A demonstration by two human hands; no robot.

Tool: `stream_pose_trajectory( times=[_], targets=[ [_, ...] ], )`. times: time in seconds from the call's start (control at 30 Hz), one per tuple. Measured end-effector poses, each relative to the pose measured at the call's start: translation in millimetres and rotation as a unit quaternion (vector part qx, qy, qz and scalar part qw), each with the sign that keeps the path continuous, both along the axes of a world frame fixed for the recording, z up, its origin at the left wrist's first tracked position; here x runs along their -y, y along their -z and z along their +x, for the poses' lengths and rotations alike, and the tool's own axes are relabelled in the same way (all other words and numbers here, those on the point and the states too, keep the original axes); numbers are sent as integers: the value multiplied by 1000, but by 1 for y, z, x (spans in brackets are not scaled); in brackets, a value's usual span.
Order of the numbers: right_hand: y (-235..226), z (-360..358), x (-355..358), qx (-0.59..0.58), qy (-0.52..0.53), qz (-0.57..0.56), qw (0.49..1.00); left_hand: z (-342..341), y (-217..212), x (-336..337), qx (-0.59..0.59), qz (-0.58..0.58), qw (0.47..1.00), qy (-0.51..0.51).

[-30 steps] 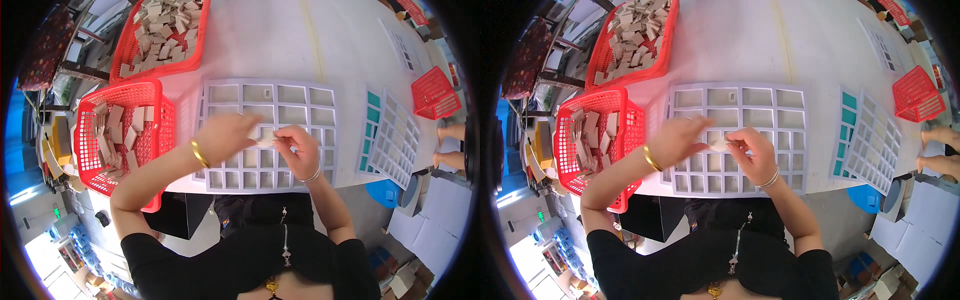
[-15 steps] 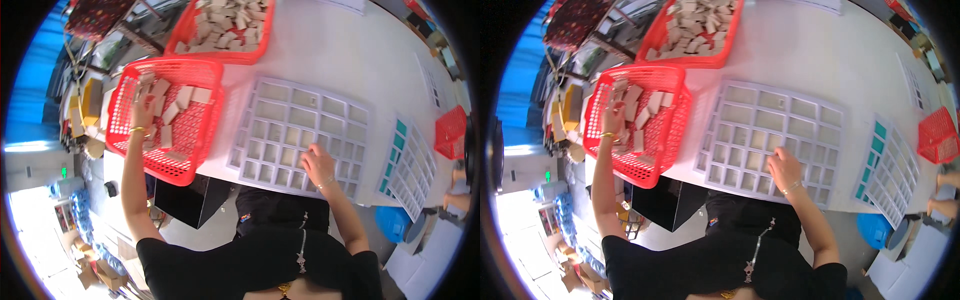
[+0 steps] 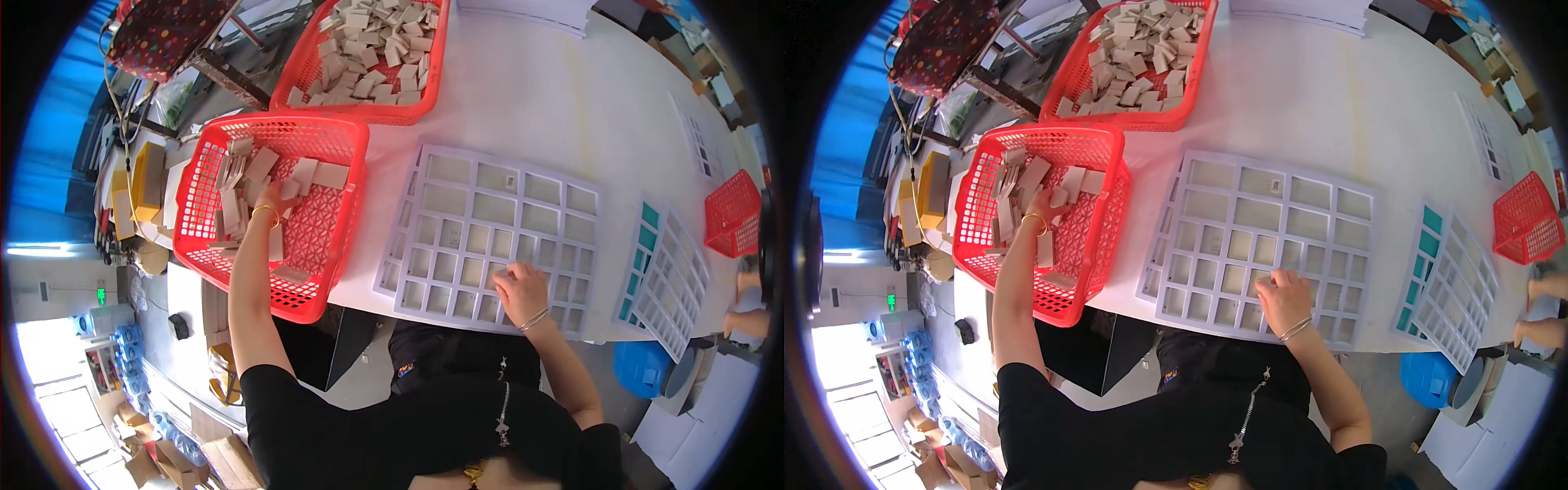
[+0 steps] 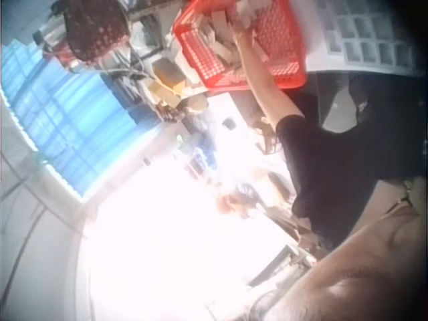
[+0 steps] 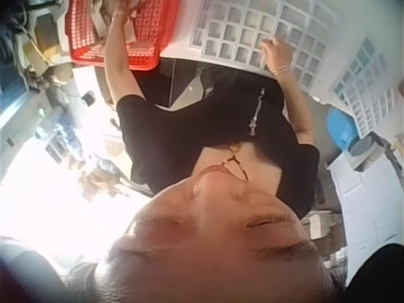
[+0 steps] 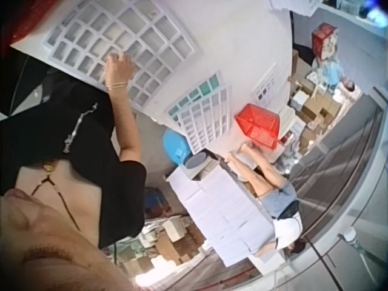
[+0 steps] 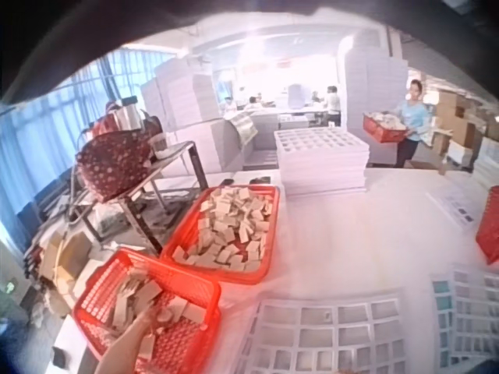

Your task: The person picks small white rectangular tiles from red plastic baskets and places them one by one into the compartments of a white grid tray. After filling a tray, they move to a different table to stack the tiles into neat piles and place them into a black bin.

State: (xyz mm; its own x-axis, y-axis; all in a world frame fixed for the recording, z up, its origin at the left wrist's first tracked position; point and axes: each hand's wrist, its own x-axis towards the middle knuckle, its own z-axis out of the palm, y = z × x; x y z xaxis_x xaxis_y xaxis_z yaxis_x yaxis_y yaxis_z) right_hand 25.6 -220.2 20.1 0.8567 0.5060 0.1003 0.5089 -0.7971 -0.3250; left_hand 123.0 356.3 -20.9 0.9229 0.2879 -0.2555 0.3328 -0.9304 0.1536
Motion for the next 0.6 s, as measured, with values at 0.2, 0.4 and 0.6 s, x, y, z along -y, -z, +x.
stream_pose_trajectory(
  times=[0.2,0.4,0.6],
  targets=[
    [5,2,0,2,-9,1,1000,27,-6,21,74,8,994,-85],
    [-3,1,-4,-23,-7,-17,1000,37,-7,53,36,115,992,-26],
    [-2,5,-2,3,-11,117,993,39,-58,41,390,-78,915,-64]
  ],
)
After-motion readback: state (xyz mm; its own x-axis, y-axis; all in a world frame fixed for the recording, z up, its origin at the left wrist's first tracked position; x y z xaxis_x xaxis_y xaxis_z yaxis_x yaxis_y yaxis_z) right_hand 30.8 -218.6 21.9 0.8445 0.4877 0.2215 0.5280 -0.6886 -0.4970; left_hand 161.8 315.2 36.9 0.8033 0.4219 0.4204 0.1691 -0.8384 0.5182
